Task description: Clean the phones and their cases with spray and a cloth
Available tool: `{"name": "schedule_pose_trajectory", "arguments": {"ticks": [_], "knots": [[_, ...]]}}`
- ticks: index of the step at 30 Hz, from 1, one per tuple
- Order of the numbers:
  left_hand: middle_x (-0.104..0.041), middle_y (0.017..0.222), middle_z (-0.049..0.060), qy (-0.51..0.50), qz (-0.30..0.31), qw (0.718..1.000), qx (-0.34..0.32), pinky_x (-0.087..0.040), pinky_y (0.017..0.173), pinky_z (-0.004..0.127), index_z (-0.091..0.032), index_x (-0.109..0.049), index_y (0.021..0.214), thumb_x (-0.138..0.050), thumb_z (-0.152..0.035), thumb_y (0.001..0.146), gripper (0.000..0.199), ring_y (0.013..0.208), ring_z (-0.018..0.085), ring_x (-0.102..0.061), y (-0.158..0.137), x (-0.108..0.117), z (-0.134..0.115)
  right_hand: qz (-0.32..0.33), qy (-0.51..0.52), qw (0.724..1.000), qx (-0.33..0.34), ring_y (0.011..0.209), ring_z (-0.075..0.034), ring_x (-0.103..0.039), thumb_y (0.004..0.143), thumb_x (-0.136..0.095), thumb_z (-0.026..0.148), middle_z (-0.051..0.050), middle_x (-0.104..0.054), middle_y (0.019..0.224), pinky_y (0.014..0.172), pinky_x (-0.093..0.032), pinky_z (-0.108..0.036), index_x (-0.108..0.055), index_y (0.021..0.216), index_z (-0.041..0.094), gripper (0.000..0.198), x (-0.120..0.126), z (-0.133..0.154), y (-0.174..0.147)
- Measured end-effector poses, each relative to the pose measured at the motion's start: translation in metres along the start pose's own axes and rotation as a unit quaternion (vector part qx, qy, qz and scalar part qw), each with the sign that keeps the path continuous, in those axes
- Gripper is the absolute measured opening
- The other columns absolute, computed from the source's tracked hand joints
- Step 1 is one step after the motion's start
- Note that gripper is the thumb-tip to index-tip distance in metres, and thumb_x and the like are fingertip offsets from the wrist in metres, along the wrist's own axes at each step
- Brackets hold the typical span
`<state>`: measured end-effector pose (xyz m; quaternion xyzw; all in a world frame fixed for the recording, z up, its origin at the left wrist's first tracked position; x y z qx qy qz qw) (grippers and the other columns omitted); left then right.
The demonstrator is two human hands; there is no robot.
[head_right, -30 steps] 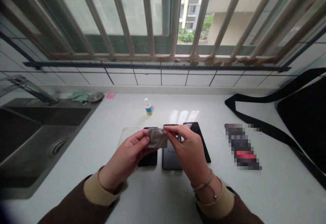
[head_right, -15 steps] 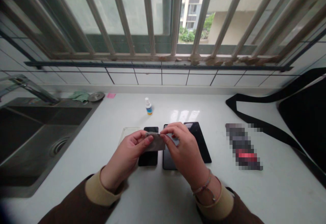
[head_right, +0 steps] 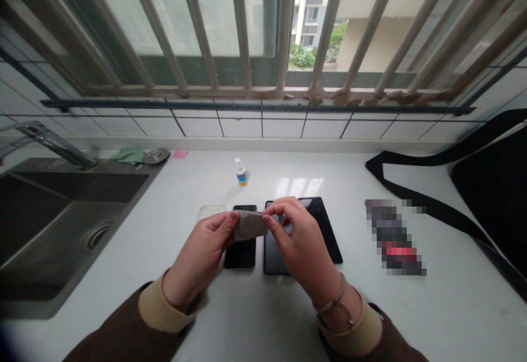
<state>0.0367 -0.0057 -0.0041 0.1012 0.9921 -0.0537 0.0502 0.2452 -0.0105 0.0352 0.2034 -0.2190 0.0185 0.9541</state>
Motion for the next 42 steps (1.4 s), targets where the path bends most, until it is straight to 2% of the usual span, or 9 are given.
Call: {"name": "schedule_pose_trajectory", "arguments": {"ticks": [8,12,15,24,29,31,36,39,42], "knots": [[-0.076,0.089,0.006,0.063,-0.012,0.998,-0.027,-0.049,0.081,0.031,-0.018,-0.079,0.095,-0.062,-0.064,0.104,0.050,0.084,0.022,-0.065,0.000,-0.001,-0.005,0.019,0.005,0.999,-0.030,0.097,-0.021,-0.066,0.106,-0.066,0.025,-0.004,-0.073,0.110,0.082,-0.051,-0.036,-0.074,0.100,0.025,0.010,-0.001,0.000,0.000],[-0.078,0.092,0.006,0.002,0.004,1.000,-0.012,-0.049,0.080,0.030,-0.018,-0.080,0.097,-0.066,-0.061,0.104,0.046,0.084,0.020,-0.065,0.001,-0.003,-0.001,0.021,0.000,0.999,-0.043,0.097,-0.022,-0.067,0.107,-0.066,0.027,-0.005,-0.073,0.110,0.082,-0.052,-0.036,-0.074,0.100,0.025,0.010,-0.001,0.000,0.000],[-0.080,0.095,0.006,-0.057,0.027,0.998,0.008,-0.050,0.083,0.029,-0.018,-0.081,0.103,-0.077,-0.053,0.100,0.035,0.088,0.020,-0.069,0.001,-0.005,0.001,0.025,-0.003,0.998,-0.054,0.097,-0.022,-0.067,0.107,-0.065,0.027,-0.006,-0.073,0.110,0.081,-0.053,-0.037,-0.073,0.100,0.024,0.011,-0.002,-0.001,0.000],[-0.080,0.092,0.004,-0.050,-0.034,0.998,-0.012,-0.052,0.087,0.029,-0.018,-0.081,0.098,-0.084,-0.046,0.096,0.028,0.090,0.019,-0.071,0.000,-0.003,-0.010,0.016,-0.004,0.999,-0.028,0.094,-0.022,-0.066,0.108,-0.064,0.029,-0.006,-0.074,0.107,0.081,-0.052,-0.037,-0.072,0.100,0.024,0.012,-0.002,0.000,0.000],[-0.080,0.092,0.004,-0.096,-0.021,0.995,-0.005,-0.053,0.088,0.029,-0.018,-0.082,0.100,-0.085,-0.043,0.095,0.026,0.088,0.018,-0.071,-0.001,-0.007,-0.010,0.026,0.021,0.996,-0.080,0.090,-0.023,-0.070,0.103,-0.073,0.036,-0.006,-0.078,0.111,0.082,-0.056,-0.040,-0.074,0.117,0.025,0.018,-0.004,-0.005,-0.003],[-0.081,0.093,0.005,-0.118,-0.010,0.993,0.008,-0.054,0.087,0.029,-0.017,-0.082,0.100,-0.086,-0.042,0.094,0.026,0.088,0.017,-0.072,-0.001,-0.008,-0.009,0.026,0.021,0.996,-0.086,0.090,-0.023,-0.071,0.100,-0.077,0.037,-0.006,-0.079,0.112,0.083,-0.058,-0.041,-0.075,0.121,0.026,0.024,-0.004,-0.005,-0.004],[-0.082,0.099,0.009,-0.182,0.006,0.981,0.064,-0.057,0.086,0.029,-0.015,-0.081,0.102,-0.089,-0.046,0.091,0.034,0.090,0.018,-0.073,-0.002,-0.011,-0.006,0.018,0.008,0.997,-0.071,0.086,-0.023,-0.071,0.102,-0.074,0.034,-0.004,-0.080,0.100,0.081,-0.057,-0.041,-0.079,0.104,0.027,0.009,-0.002,-0.003,-0.004],[-0.081,0.102,0.011,-0.224,0.022,0.969,0.105,-0.059,0.084,0.030,-0.013,-0.082,0.105,-0.084,-0.050,0.095,0.038,0.091,0.019,-0.073,-0.003,-0.012,-0.007,0.012,0.010,0.997,-0.072,0.084,-0.022,-0.071,0.103,-0.073,0.033,-0.003,-0.081,0.099,0.080,-0.057,-0.040,-0.079,0.104,0.027,0.009,-0.002,-0.002,-0.004],[-0.081,0.102,0.010,-0.249,0.019,0.960,0.128,-0.061,0.083,0.030,-0.013,-0.082,0.106,-0.087,-0.043,0.093,0.033,0.089,0.018,-0.072,-0.003,-0.012,-0.008,0.007,0.014,0.998,-0.056,0.086,-0.022,-0.073,0.102,-0.074,0.032,-0.003,-0.082,0.101,0.080,-0.058,-0.040,-0.079,0.106,0.028,0.007,-0.002,0.000,-0.004]]}}
Point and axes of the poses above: each hand's wrist, its own y-axis towards the middle knuckle, its own x-axis out of the back of the hand, z = x × y, the point moved 3 cm from there along y, towards the middle knuckle
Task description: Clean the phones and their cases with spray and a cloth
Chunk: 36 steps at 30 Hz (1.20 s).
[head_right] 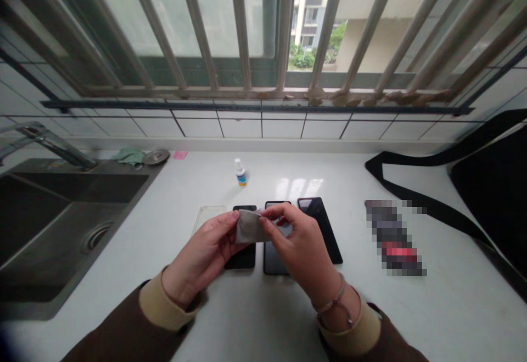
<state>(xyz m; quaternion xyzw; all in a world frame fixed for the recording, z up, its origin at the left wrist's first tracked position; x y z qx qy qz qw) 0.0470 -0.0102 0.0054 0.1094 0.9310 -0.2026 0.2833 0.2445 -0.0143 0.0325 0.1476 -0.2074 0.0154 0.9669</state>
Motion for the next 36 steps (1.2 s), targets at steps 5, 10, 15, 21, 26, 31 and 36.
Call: {"name": "schedule_pose_trajectory", "arguments": {"ticks": [5,10,15,21,26,31,36], "knots": [[-0.081,0.100,0.007,-0.043,-0.024,0.999,-0.005,-0.060,0.080,0.029,-0.016,-0.083,0.101,-0.088,-0.034,0.090,0.022,0.085,0.017,-0.072,0.003,0.004,-0.002,0.073,0.063,0.988,0.118,0.104,-0.022,-0.077,0.103,-0.074,0.022,-0.003,-0.083,0.112,0.093,-0.061,-0.042,-0.076,0.108,0.028,0.009,0.003,0.014,-0.003],[-0.080,0.094,0.005,-0.028,-0.023,0.999,-0.037,-0.057,0.079,0.028,-0.017,-0.081,0.094,-0.087,-0.035,0.092,0.019,0.083,0.017,-0.070,0.003,0.001,-0.005,0.174,0.065,0.978,0.099,0.094,-0.021,-0.076,0.103,-0.075,0.027,-0.002,-0.082,0.103,0.086,-0.062,-0.040,-0.077,0.107,0.028,0.005,0.000,0.017,-0.004],[-0.078,0.101,0.007,0.001,0.008,0.999,-0.049,-0.057,0.082,0.028,-0.016,-0.078,0.101,-0.084,-0.042,0.095,0.027,0.088,0.016,-0.069,-0.002,-0.006,-0.005,0.055,0.051,0.997,0.009,0.082,-0.021,-0.071,0.102,-0.076,0.034,-0.003,-0.079,0.095,0.077,-0.060,-0.039,-0.078,0.106,0.027,0.008,-0.004,-0.002,-0.002],[-0.070,0.092,0.003,0.018,0.014,0.998,-0.066,-0.055,0.081,0.027,-0.017,-0.070,0.090,-0.085,-0.042,0.094,0.029,0.085,0.015,-0.063,-0.002,-0.005,-0.003,0.014,0.096,0.995,-0.033,0.087,-0.022,-0.074,0.102,-0.075,0.040,-0.004,-0.079,0.098,0.080,-0.061,-0.039,-0.077,0.106,0.027,0.014,-0.009,-0.011,-0.003],[-0.069,0.092,0.003,0.013,0.009,0.997,-0.071,-0.054,0.079,0.025,-0.016,-0.071,0.093,-0.088,-0.042,0.092,0.031,0.084,0.014,-0.062,-0.002,-0.005,-0.003,-0.001,0.109,0.993,-0.047,0.082,-0.021,-0.074,0.102,-0.075,0.042,-0.004,-0.079,0.093,0.075,-0.059,-0.037,-0.076,0.103,0.026,0.017,-0.009,-0.010,-0.003],[-0.077,0.106,0.008,0.033,0.034,0.996,-0.079,-0.056,0.090,0.031,-0.016,-0.076,0.110,-0.087,-0.051,0.091,0.041,0.097,0.019,-0.070,-0.003,-0.005,-0.002,-0.001,0.080,0.996,-0.038,0.082,-0.021,-0.074,0.102,-0.075,0.039,-0.004,-0.080,0.095,0.076,-0.061,-0.038,-0.077,0.104,0.026,0.014,-0.008,-0.008,-0.003],[-0.078,0.094,0.004,0.061,0.022,0.994,-0.091,-0.053,0.085,0.027,-0.017,-0.072,0.099,-0.093,-0.038,0.088,0.031,0.088,0.016,-0.071,-0.003,-0.003,0.000,-0.015,0.086,0.996,-0.007,0.099,-0.023,-0.075,0.100,-0.077,0.039,-0.009,-0.079,0.113,0.082,-0.064,-0.038,-0.079,0.102,0.025,0.014,-0.007,-0.008,-0.002]]}}
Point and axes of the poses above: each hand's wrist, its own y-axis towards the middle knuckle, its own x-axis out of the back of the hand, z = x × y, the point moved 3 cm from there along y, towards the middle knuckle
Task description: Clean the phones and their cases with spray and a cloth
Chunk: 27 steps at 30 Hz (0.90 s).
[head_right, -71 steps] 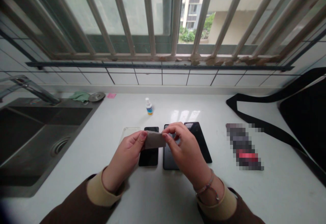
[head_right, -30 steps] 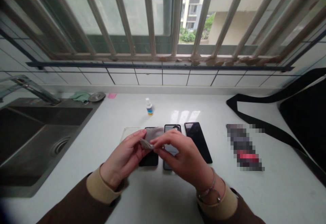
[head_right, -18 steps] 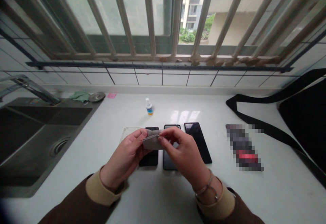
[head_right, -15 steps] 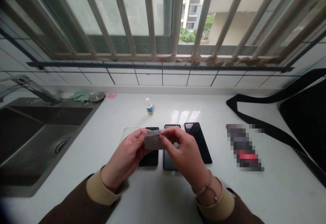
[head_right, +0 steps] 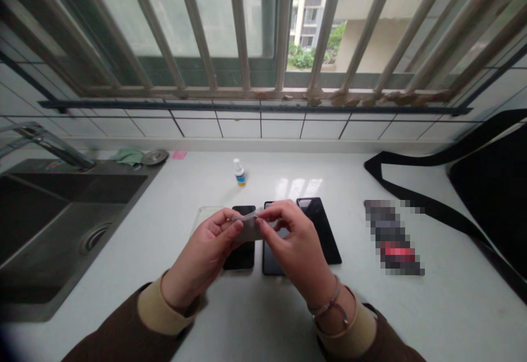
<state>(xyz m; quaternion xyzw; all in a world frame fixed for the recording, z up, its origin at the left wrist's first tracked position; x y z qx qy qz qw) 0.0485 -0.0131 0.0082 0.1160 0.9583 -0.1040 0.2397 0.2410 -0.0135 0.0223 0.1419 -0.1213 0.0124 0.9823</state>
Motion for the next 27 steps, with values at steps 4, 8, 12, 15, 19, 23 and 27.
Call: {"name": "schedule_pose_trajectory", "arguments": {"ticks": [4,8,12,15,19,23,27], "knots": [[-0.078,0.092,0.003,-0.014,-0.019,1.000,-0.006,-0.052,0.078,0.024,-0.017,-0.069,0.093,-0.093,-0.038,0.088,0.032,0.083,0.014,-0.069,0.001,-0.001,-0.002,0.015,0.091,0.994,-0.053,0.116,-0.026,-0.076,0.097,-0.081,0.040,-0.010,-0.077,0.133,0.092,-0.066,-0.041,-0.079,0.099,0.025,0.015,-0.003,-0.004,0.001],[-0.077,0.089,0.002,-0.017,-0.019,1.000,-0.009,-0.052,0.078,0.024,-0.018,-0.068,0.094,-0.093,-0.039,0.088,0.033,0.081,0.013,-0.069,0.001,-0.003,-0.004,0.009,0.095,0.994,-0.060,0.097,-0.023,-0.079,0.096,-0.083,0.038,-0.006,-0.082,0.106,0.089,-0.066,-0.041,-0.079,0.101,0.026,0.014,-0.003,-0.003,0.000],[-0.076,0.086,0.001,-0.019,-0.025,0.999,-0.006,-0.052,0.077,0.023,-0.018,-0.068,0.093,-0.094,-0.039,0.087,0.034,0.080,0.013,-0.069,0.000,-0.003,-0.004,-0.036,0.037,0.998,-0.028,0.089,-0.021,-0.077,0.095,-0.084,0.036,-0.004,-0.080,0.097,0.084,-0.065,-0.039,-0.077,0.098,0.026,0.013,0.000,0.000,-0.001],[-0.077,0.086,0.001,-0.019,-0.026,0.999,0.001,-0.051,0.075,0.022,-0.017,-0.067,0.091,-0.094,-0.039,0.087,0.035,0.079,0.012,-0.070,0.001,-0.003,-0.003,-0.063,0.043,0.997,-0.034,0.088,-0.021,-0.078,0.091,-0.088,0.036,-0.003,-0.080,0.095,0.082,-0.065,-0.038,-0.075,0.106,0.026,0.022,0.001,-0.002,-0.002],[-0.076,0.084,0.000,-0.024,-0.022,0.999,0.002,-0.050,0.073,0.021,-0.017,-0.067,0.091,-0.094,-0.039,0.087,0.035,0.078,0.011,-0.070,0.001,-0.003,-0.002,-0.065,0.036,0.996,-0.048,0.085,-0.020,-0.079,0.090,-0.089,0.036,-0.002,-0.081,0.094,0.079,-0.066,-0.036,-0.074,0.111,0.027,0.028,0.001,-0.005,-0.002],[-0.075,0.083,0.000,-0.023,-0.024,0.999,0.004,-0.050,0.072,0.020,-0.017,-0.066,0.092,-0.093,-0.039,0.088,0.035,0.076,0.011,-0.069,0.001,-0.002,-0.002,-0.080,-0.028,0.996,-0.027,0.081,-0.020,-0.079,0.091,-0.088,0.035,-0.002,-0.082,0.091,0.076,-0.065,-0.035,-0.076,0.105,0.026,0.021,0.003,0.000,-0.002],[-0.076,0.086,0.000,-0.020,-0.030,0.999,0.007,-0.051,0.072,0.020,-0.017,-0.065,0.093,-0.093,-0.040,0.089,0.036,0.077,0.010,-0.067,0.001,-0.001,-0.002,-0.086,-0.118,0.988,0.057,0.083,-0.020,-0.079,0.094,-0.085,0.024,-0.001,-0.083,0.093,0.081,-0.065,-0.036,-0.079,0.101,0.026,0.010,0.006,0.011,-0.003]]}}
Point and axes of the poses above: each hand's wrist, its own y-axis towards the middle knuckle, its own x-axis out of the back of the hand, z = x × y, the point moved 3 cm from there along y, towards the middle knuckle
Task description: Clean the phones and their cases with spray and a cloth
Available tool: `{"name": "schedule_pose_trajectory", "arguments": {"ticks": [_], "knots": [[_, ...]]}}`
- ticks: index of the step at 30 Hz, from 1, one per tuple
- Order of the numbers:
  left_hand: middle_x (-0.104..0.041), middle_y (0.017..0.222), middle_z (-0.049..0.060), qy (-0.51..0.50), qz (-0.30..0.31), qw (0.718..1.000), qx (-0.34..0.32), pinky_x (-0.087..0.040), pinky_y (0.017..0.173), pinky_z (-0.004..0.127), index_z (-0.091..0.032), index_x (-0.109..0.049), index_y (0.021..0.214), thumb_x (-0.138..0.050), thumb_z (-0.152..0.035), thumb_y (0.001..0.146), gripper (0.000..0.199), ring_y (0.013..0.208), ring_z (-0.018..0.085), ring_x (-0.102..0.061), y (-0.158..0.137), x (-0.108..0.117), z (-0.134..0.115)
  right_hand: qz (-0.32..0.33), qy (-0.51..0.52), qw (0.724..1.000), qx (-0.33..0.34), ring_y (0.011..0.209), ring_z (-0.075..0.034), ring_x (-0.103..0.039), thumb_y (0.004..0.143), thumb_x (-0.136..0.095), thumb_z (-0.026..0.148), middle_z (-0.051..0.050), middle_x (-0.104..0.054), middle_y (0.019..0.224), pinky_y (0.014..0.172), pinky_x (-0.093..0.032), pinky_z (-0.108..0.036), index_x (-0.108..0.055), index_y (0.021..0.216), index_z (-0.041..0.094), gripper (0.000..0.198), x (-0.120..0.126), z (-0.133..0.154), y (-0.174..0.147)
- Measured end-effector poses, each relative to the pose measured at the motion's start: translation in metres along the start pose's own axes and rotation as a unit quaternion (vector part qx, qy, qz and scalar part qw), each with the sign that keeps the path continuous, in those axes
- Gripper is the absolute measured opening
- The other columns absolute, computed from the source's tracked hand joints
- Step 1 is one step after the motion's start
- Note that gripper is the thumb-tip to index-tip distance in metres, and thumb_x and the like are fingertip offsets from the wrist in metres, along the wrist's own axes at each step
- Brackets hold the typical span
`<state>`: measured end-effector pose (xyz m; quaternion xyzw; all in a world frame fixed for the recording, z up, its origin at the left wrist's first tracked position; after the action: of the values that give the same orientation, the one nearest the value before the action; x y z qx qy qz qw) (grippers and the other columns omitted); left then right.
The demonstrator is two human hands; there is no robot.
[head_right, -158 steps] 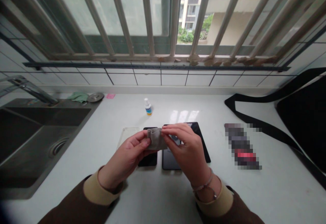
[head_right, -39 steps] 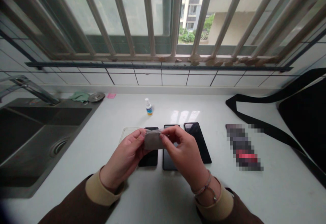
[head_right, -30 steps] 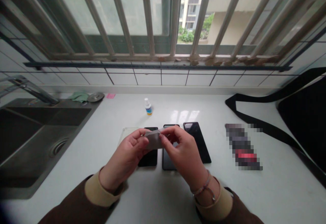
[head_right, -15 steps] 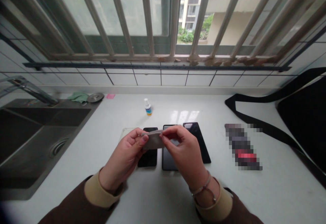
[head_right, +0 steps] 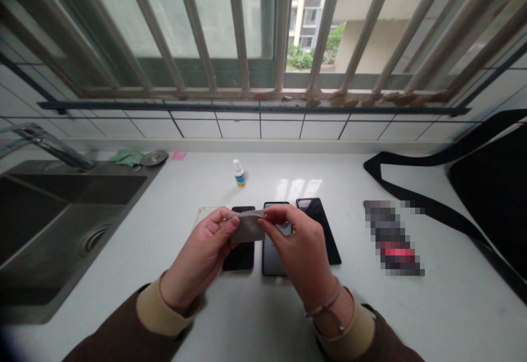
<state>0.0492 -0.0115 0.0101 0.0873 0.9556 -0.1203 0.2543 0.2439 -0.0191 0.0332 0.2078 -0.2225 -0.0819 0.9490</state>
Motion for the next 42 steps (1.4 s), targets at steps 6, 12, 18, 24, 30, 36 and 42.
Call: {"name": "schedule_pose_trajectory", "arguments": {"ticks": [6,12,18,24,30,36,42], "knots": [[-0.076,0.088,0.001,-0.001,-0.003,1.000,0.012,-0.053,0.074,0.021,-0.017,-0.065,0.095,-0.092,-0.041,0.089,0.036,0.078,0.010,-0.067,0.000,0.000,0.001,0.030,-0.054,0.995,0.075,0.088,-0.019,-0.078,0.098,-0.079,0.014,-0.001,-0.082,0.096,0.086,-0.063,-0.035,-0.082,0.103,0.026,0.014,0.000,0.001,0.001],[-0.075,0.090,0.002,-0.013,-0.001,1.000,0.016,-0.054,0.077,0.022,-0.016,-0.066,0.098,-0.089,-0.038,0.092,0.033,0.080,0.012,-0.066,0.002,0.003,0.003,0.040,-0.034,0.993,0.105,0.098,-0.022,-0.075,0.100,-0.077,0.017,-0.006,-0.075,0.106,0.090,-0.062,-0.037,-0.079,0.099,0.024,0.007,-0.003,0.003,0.002],[-0.070,0.092,0.002,-0.003,0.023,0.999,0.027,-0.053,0.078,0.023,-0.017,-0.065,0.096,-0.085,-0.039,0.095,0.030,0.084,0.013,-0.063,0.001,0.003,0.003,0.135,0.159,0.972,-0.110,0.119,-0.026,-0.076,0.102,-0.075,0.038,-0.010,-0.078,0.130,0.099,-0.062,-0.041,-0.075,0.100,0.025,0.013,-0.006,-0.009,0.004],[-0.067,0.088,0.002,0.008,0.037,0.999,0.040,-0.053,0.077,0.026,-0.017,-0.066,0.092,-0.085,-0.041,0.095,0.030,0.083,0.014,-0.062,-0.002,-0.002,-0.001,0.195,0.242,0.925,-0.220,0.094,-0.021,-0.077,0.094,-0.083,0.049,-0.008,-0.083,0.105,0.083,-0.061,-0.034,-0.080,0.104,0.022,0.029,-0.006,-0.016,0.008],[-0.074,0.101,0.007,0.040,0.047,0.996,0.057,-0.056,0.086,0.033,-0.017,-0.078,0.106,-0.081,-0.053,0.095,0.038,0.092,0.019,-0.068,-0.002,0.000,-0.003,0.170,0.150,0.964,-0.137,0.087,-0.021,-0.076,0.097,-0.080,0.040,-0.004,-0.082,0.095,0.080,-0.060,-0.035,-0.079,0.101,0.024,0.016,0.000,-0.011,0.007],[-0.079,0.099,0.007,0.130,0.058,0.989,0.037,-0.052,0.087,0.032,-0.018,-0.085,0.101,-0.085,-0.048,0.092,0.031,0.091,0.019,-0.067,0.004,0.009,-0.001,0.193,0.026,0.978,0.073,0.093,-0.019,-0.074,0.101,-0.074,0.015,-0.002,-0.078,0.099,0.085,-0.058,-0.036,-0.075,0.100,0.025,0.009,-0.001,0.005,0.006],[-0.077,0.096,0.007,0.163,0.034,0.986,0.020,-0.050,0.084,0.032,-0.017,-0.082,0.099,-0.085,-0.046,0.092,0.030,0.088,0.019,-0.066,0.007,0.015,0.000,0.181,0.016,0.972,0.146,0.097,-0.018,-0.071,0.101,-0.074,0.013,-0.004,-0.069,0.107,0.086,-0.061,-0.033,-0.075,0.101,0.024,0.011,-0.002,0.005,0.004]]}}
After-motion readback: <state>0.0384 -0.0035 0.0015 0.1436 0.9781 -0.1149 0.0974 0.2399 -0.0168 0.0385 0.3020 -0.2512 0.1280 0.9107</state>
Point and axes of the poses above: each hand's wrist, its own y-axis towards the middle knuckle, its own x-axis out of the back of the hand, z = x × y, the point moved 3 cm from there along y, towards the middle knuckle
